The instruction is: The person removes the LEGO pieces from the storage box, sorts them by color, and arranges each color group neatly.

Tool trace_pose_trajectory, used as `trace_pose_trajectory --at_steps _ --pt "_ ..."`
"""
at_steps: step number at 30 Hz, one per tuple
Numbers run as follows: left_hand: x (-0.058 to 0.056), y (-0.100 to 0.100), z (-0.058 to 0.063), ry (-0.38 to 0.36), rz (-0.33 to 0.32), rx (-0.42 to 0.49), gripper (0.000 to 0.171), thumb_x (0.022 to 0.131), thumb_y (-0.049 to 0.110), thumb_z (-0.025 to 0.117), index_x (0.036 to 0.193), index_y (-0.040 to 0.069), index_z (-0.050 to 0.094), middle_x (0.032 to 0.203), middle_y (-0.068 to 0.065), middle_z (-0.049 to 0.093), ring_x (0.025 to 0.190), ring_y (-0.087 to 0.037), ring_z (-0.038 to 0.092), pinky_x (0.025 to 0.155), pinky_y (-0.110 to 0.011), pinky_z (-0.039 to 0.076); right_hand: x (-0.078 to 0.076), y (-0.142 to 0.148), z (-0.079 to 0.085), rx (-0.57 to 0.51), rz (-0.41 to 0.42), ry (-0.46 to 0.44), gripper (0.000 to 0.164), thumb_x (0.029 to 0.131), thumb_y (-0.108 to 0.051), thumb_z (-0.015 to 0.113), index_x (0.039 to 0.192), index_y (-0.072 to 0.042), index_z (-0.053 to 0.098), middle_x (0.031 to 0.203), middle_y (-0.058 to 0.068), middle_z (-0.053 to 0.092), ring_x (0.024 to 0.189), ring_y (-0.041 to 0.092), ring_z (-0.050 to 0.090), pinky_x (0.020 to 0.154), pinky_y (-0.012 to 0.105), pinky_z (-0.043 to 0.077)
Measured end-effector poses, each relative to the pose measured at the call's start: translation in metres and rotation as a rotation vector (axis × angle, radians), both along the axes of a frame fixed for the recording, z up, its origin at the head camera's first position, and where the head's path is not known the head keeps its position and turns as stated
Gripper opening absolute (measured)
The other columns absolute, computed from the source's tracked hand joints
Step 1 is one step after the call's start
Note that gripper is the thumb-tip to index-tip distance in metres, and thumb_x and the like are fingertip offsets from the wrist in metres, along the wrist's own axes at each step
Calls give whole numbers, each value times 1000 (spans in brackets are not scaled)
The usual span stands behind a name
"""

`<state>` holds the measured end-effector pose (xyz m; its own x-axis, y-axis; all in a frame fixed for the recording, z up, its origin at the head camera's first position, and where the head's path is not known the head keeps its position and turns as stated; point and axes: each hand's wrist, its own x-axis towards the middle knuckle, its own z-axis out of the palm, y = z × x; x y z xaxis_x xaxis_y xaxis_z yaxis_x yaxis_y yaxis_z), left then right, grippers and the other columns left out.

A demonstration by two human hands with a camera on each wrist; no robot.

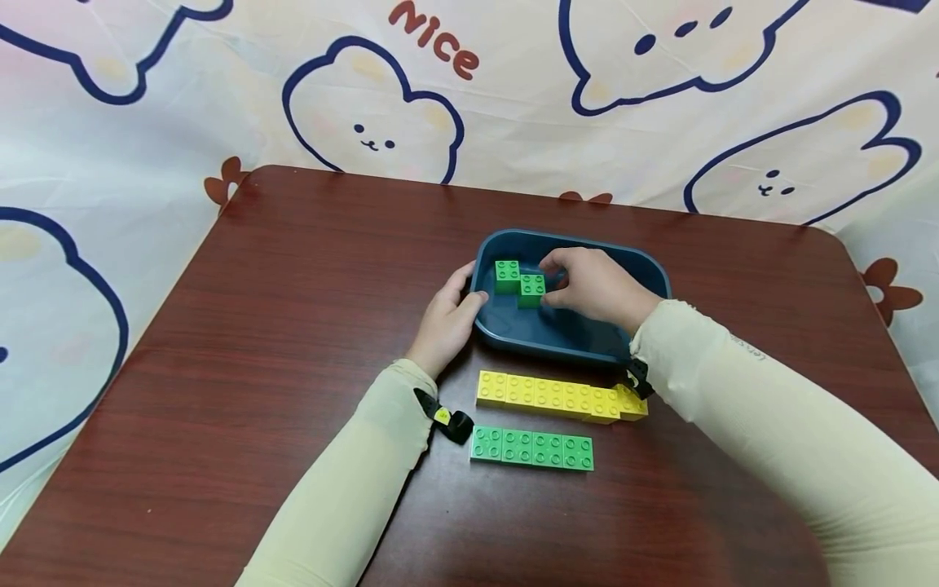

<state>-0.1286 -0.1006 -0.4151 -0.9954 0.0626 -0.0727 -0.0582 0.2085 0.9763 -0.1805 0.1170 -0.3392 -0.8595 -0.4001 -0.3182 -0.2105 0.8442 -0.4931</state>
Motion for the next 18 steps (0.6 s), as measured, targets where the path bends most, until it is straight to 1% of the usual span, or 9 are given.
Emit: trace_pose_trajectory --at_steps 3,7,11,18 --pt "1 0 0 -1 1 -5 49 102 23 51 151 22 47 147 2 52 135 -15 44 114 -45 34 -1 0 -2 3 5 14 42 93 -18 73 133 -6 62 122 12 66 105 25 64 88 44 56" --pt "0 1 0 3 2 -11 49 102 23 51 151 21 47 148 2 51 136 -14 44 114 -45 34 0 2 -1 5 12 34 39 93 -19 74 129 -7 65 118 11 68 102 24 64 87 44 56" --pt "1 1 1 8 0 -14 49 102 22 51 151 21 47 149 2 50 137 -14 42 114 -45 33 2 3 3 0 16 37 38 93 -20 74 127 -7 65 116 10 68 102 24 65 87 44 56" --pt "0 0 1 14 3 -21 49 102 23 52 151 22 47 149 2 50 137 -15 43 113 -44 34 6 6 13 -31 0 39 37 92 -21 75 125 -7 66 114 9 69 101 23 65 88 44 56"
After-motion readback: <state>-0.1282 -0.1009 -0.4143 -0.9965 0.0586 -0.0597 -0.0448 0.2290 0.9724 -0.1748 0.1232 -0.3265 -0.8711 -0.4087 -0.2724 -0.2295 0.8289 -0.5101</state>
